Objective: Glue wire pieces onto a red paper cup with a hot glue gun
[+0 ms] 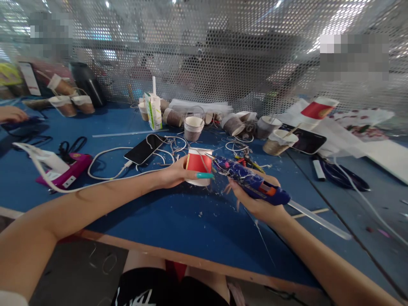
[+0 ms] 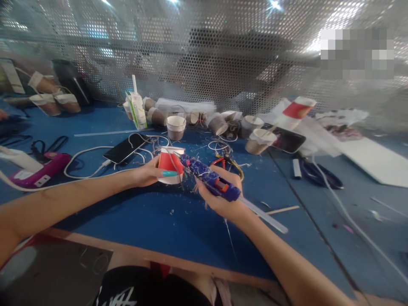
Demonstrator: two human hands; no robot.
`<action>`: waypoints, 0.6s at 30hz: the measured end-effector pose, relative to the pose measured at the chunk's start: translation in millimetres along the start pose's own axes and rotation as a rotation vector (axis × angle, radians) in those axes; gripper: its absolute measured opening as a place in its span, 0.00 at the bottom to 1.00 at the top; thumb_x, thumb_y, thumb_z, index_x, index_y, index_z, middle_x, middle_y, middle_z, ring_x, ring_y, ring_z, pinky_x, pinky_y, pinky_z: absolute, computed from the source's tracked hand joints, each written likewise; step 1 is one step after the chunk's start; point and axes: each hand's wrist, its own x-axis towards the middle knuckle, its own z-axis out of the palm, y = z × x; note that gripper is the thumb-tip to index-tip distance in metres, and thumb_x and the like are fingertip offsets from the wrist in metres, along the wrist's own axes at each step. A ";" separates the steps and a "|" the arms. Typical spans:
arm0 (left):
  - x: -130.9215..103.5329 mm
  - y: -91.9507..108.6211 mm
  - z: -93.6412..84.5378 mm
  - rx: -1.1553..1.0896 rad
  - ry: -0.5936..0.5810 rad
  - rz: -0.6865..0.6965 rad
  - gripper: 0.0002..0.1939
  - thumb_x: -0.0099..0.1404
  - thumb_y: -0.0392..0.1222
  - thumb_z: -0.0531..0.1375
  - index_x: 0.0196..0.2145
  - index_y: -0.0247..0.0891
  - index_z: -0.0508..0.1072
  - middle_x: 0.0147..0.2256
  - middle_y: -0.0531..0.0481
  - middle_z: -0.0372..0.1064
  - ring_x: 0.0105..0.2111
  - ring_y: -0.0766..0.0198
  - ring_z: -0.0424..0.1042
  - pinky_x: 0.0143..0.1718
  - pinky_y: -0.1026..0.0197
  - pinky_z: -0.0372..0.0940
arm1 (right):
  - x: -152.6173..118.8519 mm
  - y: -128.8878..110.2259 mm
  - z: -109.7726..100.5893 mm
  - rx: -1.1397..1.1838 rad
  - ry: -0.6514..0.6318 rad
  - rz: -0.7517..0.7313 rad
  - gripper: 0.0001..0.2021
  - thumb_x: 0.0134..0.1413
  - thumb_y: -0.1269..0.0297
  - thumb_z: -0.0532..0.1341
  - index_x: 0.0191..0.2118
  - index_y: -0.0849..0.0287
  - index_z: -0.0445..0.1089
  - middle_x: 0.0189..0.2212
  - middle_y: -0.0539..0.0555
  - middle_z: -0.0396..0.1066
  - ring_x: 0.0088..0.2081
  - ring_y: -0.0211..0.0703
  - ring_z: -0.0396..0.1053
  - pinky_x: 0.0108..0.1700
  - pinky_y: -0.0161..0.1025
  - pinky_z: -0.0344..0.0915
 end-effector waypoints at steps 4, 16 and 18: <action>-0.9 0.2 2.7 0.054 -0.016 0.009 0.31 0.38 0.42 0.78 0.40 0.35 0.74 0.36 0.46 0.76 0.36 0.60 0.75 0.44 0.54 0.69 | -2.3 -1.0 0.4 -0.041 -0.025 0.013 0.11 0.55 0.66 0.62 0.23 0.55 0.70 0.21 0.52 0.73 0.21 0.40 0.71 0.26 0.37 0.68; -2.5 3.1 9.9 0.067 -0.034 0.035 0.30 0.40 0.41 0.77 0.41 0.37 0.73 0.35 0.48 0.77 0.36 0.60 0.76 0.45 0.52 0.69 | -1.2 -2.9 0.7 -0.072 -0.057 -0.038 0.11 0.54 0.67 0.59 0.21 0.54 0.66 0.21 0.51 0.70 0.21 0.40 0.69 0.26 0.38 0.65; -2.6 3.3 11.0 0.073 -0.038 0.040 0.29 0.41 0.42 0.77 0.41 0.37 0.73 0.35 0.48 0.76 0.36 0.60 0.75 0.45 0.52 0.69 | -1.0 -4.5 -0.4 -0.071 -0.059 -0.051 0.12 0.54 0.68 0.59 0.21 0.54 0.65 0.20 0.51 0.69 0.21 0.39 0.68 0.25 0.38 0.64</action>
